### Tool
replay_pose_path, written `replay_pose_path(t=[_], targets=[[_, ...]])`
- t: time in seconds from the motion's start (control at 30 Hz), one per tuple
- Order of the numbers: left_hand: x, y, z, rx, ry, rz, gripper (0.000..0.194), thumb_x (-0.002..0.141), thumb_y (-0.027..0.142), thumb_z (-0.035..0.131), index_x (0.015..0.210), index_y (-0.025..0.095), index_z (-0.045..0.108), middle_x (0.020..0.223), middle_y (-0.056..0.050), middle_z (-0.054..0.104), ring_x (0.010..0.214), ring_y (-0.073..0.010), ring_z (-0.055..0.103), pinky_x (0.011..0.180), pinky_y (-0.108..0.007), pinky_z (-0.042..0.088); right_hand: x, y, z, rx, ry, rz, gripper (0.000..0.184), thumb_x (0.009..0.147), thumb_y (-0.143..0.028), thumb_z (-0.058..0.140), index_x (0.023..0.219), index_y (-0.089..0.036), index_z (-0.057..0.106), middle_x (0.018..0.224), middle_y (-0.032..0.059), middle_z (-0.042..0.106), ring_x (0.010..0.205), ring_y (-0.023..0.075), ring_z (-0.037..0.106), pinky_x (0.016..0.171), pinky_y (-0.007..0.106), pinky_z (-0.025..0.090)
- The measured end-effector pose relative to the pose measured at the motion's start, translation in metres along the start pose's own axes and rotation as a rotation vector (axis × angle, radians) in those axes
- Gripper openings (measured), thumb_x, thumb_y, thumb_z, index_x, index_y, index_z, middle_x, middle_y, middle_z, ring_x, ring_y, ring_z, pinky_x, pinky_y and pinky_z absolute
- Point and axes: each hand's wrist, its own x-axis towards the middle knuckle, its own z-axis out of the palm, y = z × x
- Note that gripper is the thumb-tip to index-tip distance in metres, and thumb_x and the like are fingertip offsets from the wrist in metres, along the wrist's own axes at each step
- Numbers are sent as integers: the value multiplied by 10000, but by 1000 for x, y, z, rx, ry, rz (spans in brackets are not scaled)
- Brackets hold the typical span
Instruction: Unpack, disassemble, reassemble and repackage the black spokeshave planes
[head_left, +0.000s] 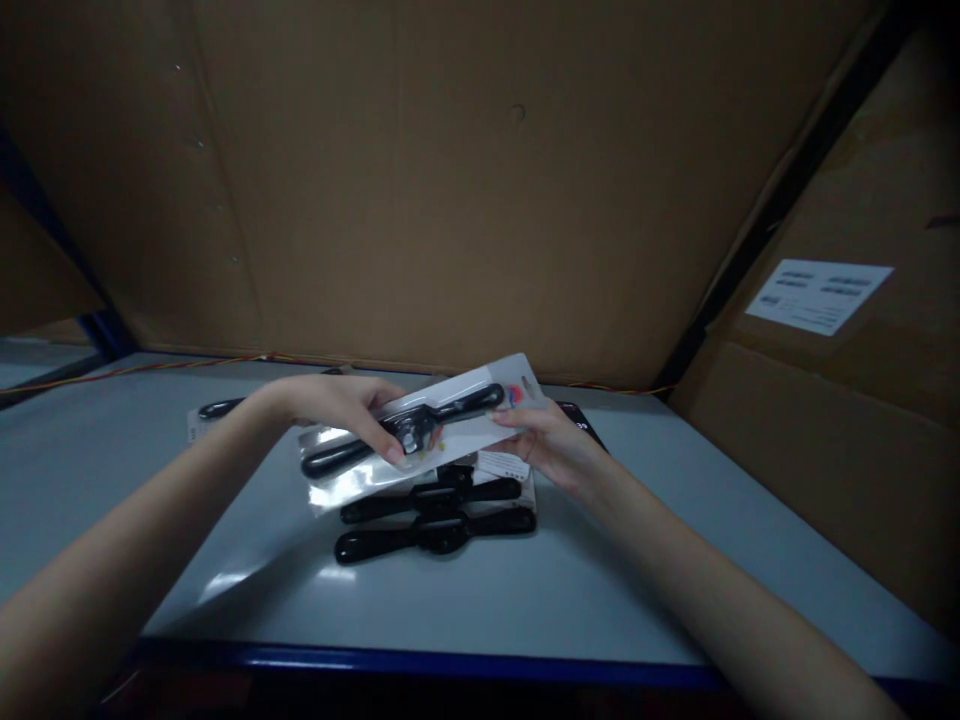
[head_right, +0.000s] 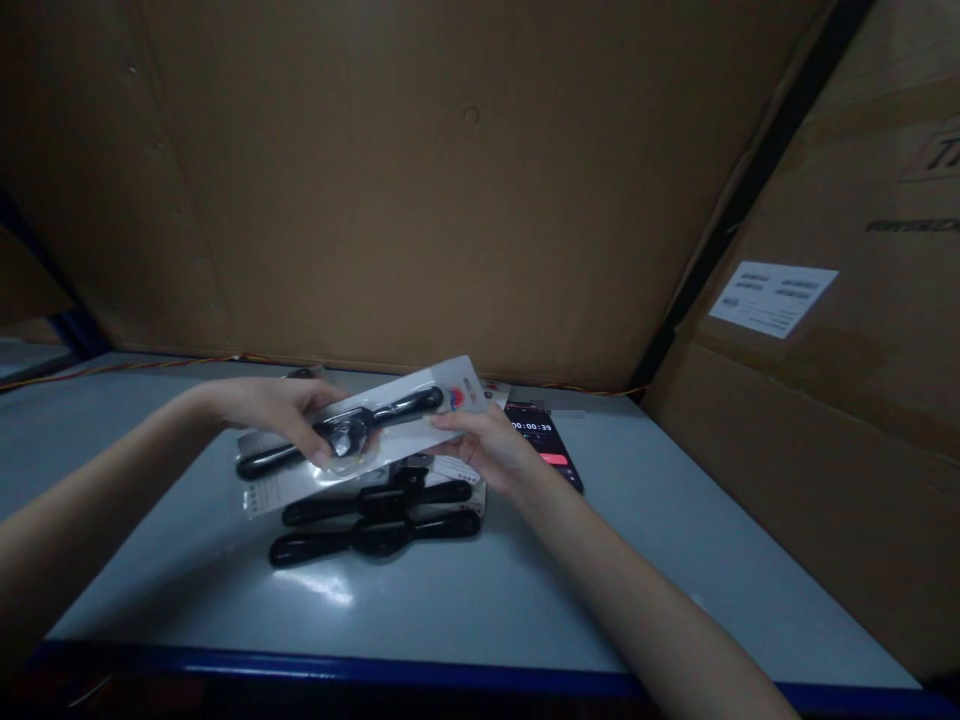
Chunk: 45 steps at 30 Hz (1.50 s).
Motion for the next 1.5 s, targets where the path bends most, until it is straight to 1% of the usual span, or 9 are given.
replay_pose_path(t=[0.2,0.47,0.63,0.83,1.03,1.13,1.33,1.4,1.5], targets=[[7,-15,3,-182,29,-35,400,618,287,761,988,185,649,1031,-35,692,944,-206,620,842,-320,469,5,-5,-2,162,88,59,256,852,-394,501,977,-195,602,957,91,704,932,231,654,833,420,533],[13,-24,2,-183,42,-65,380,603,249,776,956,186,650,949,-9,713,883,-181,636,796,-286,475,10,-10,-13,148,234,27,169,771,-201,614,940,-204,614,854,38,719,821,186,679,800,373,547],[13,-26,1,-173,74,-83,308,611,267,775,892,182,680,909,-9,725,865,-185,644,789,-280,482,10,-20,-16,175,270,-1,154,784,-203,597,935,-215,623,867,33,723,874,188,676,822,361,547],[8,-21,1,-220,104,-146,308,609,323,766,864,176,673,835,-22,714,749,-186,647,679,-284,498,14,-27,-29,178,390,-113,145,793,-201,589,931,-221,631,817,14,728,855,176,683,804,333,554],[-5,-25,-3,-83,199,-143,241,607,349,753,739,173,654,704,6,675,679,-167,621,626,-250,467,23,-38,-66,78,548,-336,104,836,-331,557,879,-259,619,903,11,717,947,185,657,776,347,566],[-6,-35,0,-75,217,-82,221,627,352,739,709,172,642,682,12,662,663,-160,614,610,-243,461,25,-36,-72,100,527,-392,91,826,-329,573,849,-251,614,943,13,710,1018,175,629,837,327,546],[3,-46,12,-222,259,-45,260,622,329,751,807,173,656,767,-8,695,690,-166,634,629,-270,491,23,-16,-46,-47,252,-258,164,782,-311,626,932,-261,582,985,2,699,937,184,653,847,393,536],[4,-45,14,-239,252,-36,254,623,322,754,797,165,657,762,-12,699,682,-167,639,624,-276,500,24,-16,-47,-55,260,-298,162,771,-320,640,906,-253,580,971,0,700,887,172,663,826,372,542],[3,-45,16,-267,212,-30,239,629,320,755,775,160,655,745,-17,709,671,-170,654,605,-279,513,28,-22,-68,-26,433,-464,119,759,-286,644,849,-239,581,935,0,703,855,152,667,790,317,550]])
